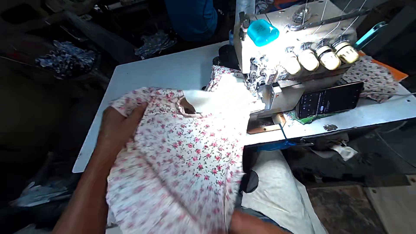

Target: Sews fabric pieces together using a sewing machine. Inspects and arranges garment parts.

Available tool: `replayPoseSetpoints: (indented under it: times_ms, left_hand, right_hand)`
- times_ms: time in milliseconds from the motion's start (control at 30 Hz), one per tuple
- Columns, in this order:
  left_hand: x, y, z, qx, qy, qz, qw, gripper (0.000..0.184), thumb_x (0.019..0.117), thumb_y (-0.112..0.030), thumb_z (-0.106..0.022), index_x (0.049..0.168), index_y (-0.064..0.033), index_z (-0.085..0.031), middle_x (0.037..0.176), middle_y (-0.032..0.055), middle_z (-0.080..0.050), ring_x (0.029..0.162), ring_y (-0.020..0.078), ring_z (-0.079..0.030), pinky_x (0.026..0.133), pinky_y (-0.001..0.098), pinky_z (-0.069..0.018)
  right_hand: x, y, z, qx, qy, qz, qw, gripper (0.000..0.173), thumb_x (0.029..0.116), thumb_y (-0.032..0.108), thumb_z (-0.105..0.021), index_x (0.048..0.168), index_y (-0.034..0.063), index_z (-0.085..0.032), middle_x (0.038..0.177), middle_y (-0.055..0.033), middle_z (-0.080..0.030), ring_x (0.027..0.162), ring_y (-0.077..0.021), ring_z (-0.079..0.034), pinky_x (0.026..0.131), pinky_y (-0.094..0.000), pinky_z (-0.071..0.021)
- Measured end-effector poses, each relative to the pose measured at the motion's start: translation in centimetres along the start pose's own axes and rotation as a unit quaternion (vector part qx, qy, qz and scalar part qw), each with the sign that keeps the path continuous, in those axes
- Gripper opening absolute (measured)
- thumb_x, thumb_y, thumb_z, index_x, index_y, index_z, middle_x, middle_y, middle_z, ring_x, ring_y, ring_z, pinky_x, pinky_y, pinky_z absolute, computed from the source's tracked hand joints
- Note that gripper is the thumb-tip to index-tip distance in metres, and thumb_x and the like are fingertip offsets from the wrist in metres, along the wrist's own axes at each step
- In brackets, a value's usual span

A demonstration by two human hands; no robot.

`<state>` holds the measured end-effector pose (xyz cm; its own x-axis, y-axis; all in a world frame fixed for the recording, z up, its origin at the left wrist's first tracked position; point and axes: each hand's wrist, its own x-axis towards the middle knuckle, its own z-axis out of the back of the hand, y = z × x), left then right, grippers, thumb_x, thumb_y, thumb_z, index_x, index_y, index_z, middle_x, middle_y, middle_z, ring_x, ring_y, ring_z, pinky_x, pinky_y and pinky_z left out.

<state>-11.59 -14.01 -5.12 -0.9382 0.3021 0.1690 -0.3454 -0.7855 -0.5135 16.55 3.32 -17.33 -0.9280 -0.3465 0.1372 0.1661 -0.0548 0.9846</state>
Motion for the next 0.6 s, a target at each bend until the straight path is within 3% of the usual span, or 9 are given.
replayPoseSetpoints:
  times_ms: [33,67,100,133,167,267,333,467,600]
  left_hand:
    - [0.8,1.4,-1.1,0.032,0.035,-0.009,0.999,0.049,0.1052,-0.031,-0.059,0.127,0.0122,-0.056,0.113,0.0354,-0.063,0.103,0.0466,-0.064,0.092,0.0671,-0.0471]
    - [1.3,2.7,-2.6,0.062,0.073,-0.005,0.995,0.051,0.1032,-0.029,-0.063,0.127,0.0152,-0.054,0.114,0.0406,-0.061,0.105,0.0573,-0.061,0.091,0.0749,-0.0440]
    - [1.3,3.7,-4.3,0.075,0.099,-0.011,0.992,0.050,0.1011,-0.024,-0.067,0.133,0.0120,-0.053,0.118,0.0393,-0.060,0.107,0.0582,-0.061,0.090,0.0749,-0.0452]
    - [1.2,4.2,-6.1,0.064,0.102,-0.025,0.992,0.050,0.1001,-0.019,-0.068,0.140,0.0058,-0.050,0.124,0.0336,-0.061,0.110,0.0520,-0.062,0.091,0.0688,-0.0496]
    - [0.6,4.1,-7.6,0.033,0.075,-0.038,0.996,0.050,0.1007,-0.018,-0.067,0.143,0.0025,-0.048,0.128,0.0290,-0.060,0.113,0.0454,-0.063,0.091,0.0627,-0.0524]
    - [-2.8,0.2,-11.0,-0.090,-0.063,-0.105,0.988,0.043,0.0998,-0.021,-0.065,0.132,0.0051,-0.052,0.129,0.0240,-0.057,0.112,0.0298,-0.063,0.091,0.0464,-0.0552]
    - [-4.0,-2.4,-12.8,-0.136,-0.120,-0.197,0.964,0.043,0.0959,-0.021,-0.069,0.125,0.0067,-0.055,0.129,0.0226,-0.056,0.114,0.0230,-0.061,0.094,0.0370,-0.0545]
    - [-2.8,-5.5,-13.5,-0.116,-0.116,-0.312,0.936,0.042,0.0940,-0.015,-0.071,0.129,0.0031,-0.059,0.135,0.0222,-0.053,0.120,0.0231,-0.058,0.100,0.0316,-0.0499]
    - [-1.0,-6.3,-13.1,-0.102,-0.068,-0.345,0.931,0.032,0.0954,-0.008,-0.064,0.126,-0.0011,-0.068,0.135,0.0182,-0.056,0.122,0.0201,-0.058,0.104,0.0280,-0.0473]
  right_hand:
    - [-0.6,-3.6,0.0,-0.108,-0.046,-0.047,0.992,0.020,0.0976,0.015,-0.065,0.092,-0.0026,-0.073,0.084,-0.0154,-0.073,0.081,-0.0261,-0.073,0.074,-0.0453,-0.0593]
    - [-1.3,-6.6,0.3,-0.218,-0.078,-0.096,0.968,0.014,0.0927,0.011,-0.069,0.096,-0.0026,-0.073,0.088,-0.0198,-0.072,0.084,-0.0349,-0.073,0.074,-0.0532,-0.0593]
    - [-2.0,-8.5,1.3,-0.281,-0.097,-0.147,0.943,0.023,0.0910,0.008,-0.071,0.111,-0.0020,-0.072,0.102,-0.0232,-0.072,0.095,-0.0413,-0.071,0.082,-0.0586,-0.0578]
    - [-2.5,-9.3,2.8,-0.300,-0.118,-0.184,0.929,0.033,0.0930,0.008,-0.069,0.125,0.0001,-0.069,0.117,-0.0229,-0.070,0.106,-0.0422,-0.069,0.088,-0.0595,-0.0562]
    - [-2.9,-9.3,4.5,-0.301,-0.152,-0.193,0.922,0.035,0.0968,0.011,-0.066,0.131,0.0024,-0.067,0.123,-0.0197,-0.069,0.110,-0.0379,-0.069,0.091,-0.0556,-0.0566]
    - [-2.3,-7.4,8.8,-0.284,-0.322,-0.074,0.900,0.024,0.1008,0.014,-0.059,0.116,0.0031,-0.074,0.113,-0.0107,-0.073,0.102,-0.0173,-0.071,0.090,-0.0323,-0.0589]
    - [0.0,-5.7,11.0,-0.226,-0.397,-0.004,0.889,0.023,0.1014,0.012,-0.058,0.112,0.0004,-0.075,0.110,-0.0100,-0.073,0.102,-0.0109,-0.070,0.092,-0.0249,-0.0571]
    - [4.7,-3.5,12.5,0.005,-0.427,0.007,0.904,0.025,0.0998,0.008,-0.061,0.120,-0.0040,-0.068,0.114,-0.0097,-0.070,0.101,-0.0089,-0.070,0.092,-0.0245,-0.0584]
    - [6.5,-2.1,12.0,0.149,-0.458,0.061,0.874,0.024,0.0963,0.003,-0.064,0.120,0.0014,-0.067,0.103,-0.0028,-0.073,0.092,-0.0077,-0.070,0.088,-0.0257,-0.0594]
